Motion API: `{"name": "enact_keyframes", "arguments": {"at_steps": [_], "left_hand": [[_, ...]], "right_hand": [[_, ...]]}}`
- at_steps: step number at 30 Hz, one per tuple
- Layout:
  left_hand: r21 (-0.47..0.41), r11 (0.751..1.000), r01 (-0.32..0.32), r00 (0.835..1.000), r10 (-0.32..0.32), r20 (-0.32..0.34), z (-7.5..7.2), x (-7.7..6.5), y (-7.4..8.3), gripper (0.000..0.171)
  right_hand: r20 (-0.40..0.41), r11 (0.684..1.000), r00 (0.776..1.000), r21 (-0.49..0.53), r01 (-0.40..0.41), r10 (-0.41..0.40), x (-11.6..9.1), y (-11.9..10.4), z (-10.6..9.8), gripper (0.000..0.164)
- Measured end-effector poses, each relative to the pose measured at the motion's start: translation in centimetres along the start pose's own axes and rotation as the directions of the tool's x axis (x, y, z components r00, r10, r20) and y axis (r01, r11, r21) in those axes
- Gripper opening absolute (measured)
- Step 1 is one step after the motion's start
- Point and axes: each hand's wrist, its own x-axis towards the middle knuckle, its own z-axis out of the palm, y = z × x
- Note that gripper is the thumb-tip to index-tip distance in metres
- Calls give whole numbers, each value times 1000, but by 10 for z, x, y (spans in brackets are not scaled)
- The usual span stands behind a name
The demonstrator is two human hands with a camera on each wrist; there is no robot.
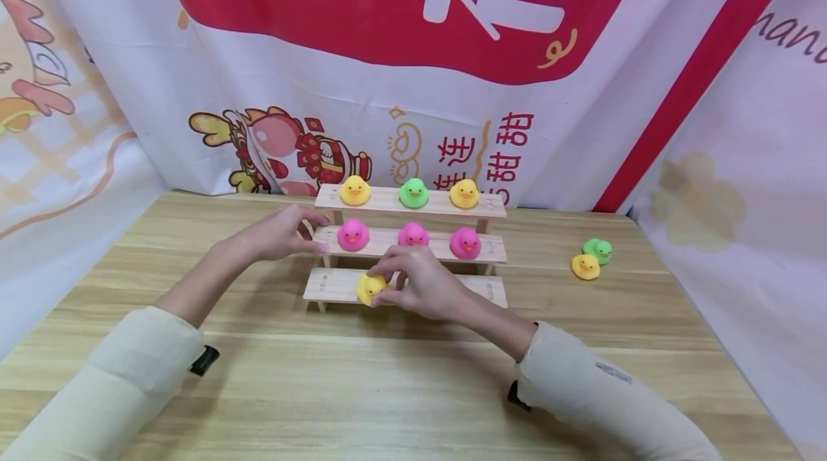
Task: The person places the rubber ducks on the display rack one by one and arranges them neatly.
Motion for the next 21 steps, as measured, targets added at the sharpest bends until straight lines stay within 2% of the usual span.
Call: {"name": "enact_keyframes", "arguments": {"at_steps": [7, 21], "left_hand": [[2, 1000, 16, 1000, -17, 9, 0, 0, 1, 49], [1, 1000, 28, 999, -28, 28, 0, 2, 0, 48]], "right_hand": [[4, 996, 998, -55, -68, 68, 11, -5, 7, 30], [-44, 990, 996, -115, -76, 71, 31, -7, 22, 33]]}}
